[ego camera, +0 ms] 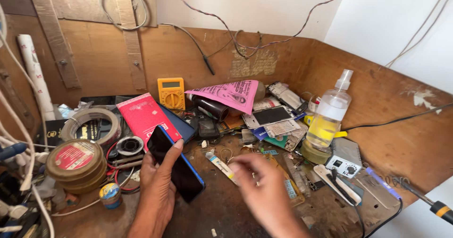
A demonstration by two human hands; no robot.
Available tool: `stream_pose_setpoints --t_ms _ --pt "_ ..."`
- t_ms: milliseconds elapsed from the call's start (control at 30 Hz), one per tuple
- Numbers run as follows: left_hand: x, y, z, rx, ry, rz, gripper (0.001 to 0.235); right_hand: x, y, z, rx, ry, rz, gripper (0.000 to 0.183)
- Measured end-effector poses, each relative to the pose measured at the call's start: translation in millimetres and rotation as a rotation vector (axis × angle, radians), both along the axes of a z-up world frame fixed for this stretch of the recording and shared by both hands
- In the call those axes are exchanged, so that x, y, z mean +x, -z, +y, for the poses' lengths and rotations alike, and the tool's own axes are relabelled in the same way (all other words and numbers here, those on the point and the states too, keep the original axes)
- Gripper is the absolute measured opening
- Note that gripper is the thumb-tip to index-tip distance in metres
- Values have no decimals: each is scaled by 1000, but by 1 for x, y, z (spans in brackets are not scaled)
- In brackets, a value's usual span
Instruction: The person holds a blue smartphone and repeatedly presses along its edges and back, then rotates it to inspect the screen and sides. The person continues to press and rotate the phone, checking for fit or alignment without using tools.
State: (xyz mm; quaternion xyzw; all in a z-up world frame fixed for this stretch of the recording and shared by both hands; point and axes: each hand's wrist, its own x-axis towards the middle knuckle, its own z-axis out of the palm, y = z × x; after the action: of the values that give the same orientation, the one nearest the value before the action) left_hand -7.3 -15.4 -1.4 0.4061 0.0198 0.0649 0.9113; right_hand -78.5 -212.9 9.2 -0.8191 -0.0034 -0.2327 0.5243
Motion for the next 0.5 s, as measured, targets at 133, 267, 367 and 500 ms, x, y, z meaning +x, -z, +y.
stream_pose_setpoints --t_ms 133,267,367,500 --pt "-3 -5 -2 43 12 20 55 15 -25 -78 -70 111 21 19" --pt "-6 -6 -6 128 26 64 55 20 -30 -119 -75 163 206 18" --pt "-6 -6 -8 115 45 97 55 22 -29 -128 -192 181 289 17" --pt "-1 2 -6 91 30 74 53 27 -24 -130 -178 166 330 18"
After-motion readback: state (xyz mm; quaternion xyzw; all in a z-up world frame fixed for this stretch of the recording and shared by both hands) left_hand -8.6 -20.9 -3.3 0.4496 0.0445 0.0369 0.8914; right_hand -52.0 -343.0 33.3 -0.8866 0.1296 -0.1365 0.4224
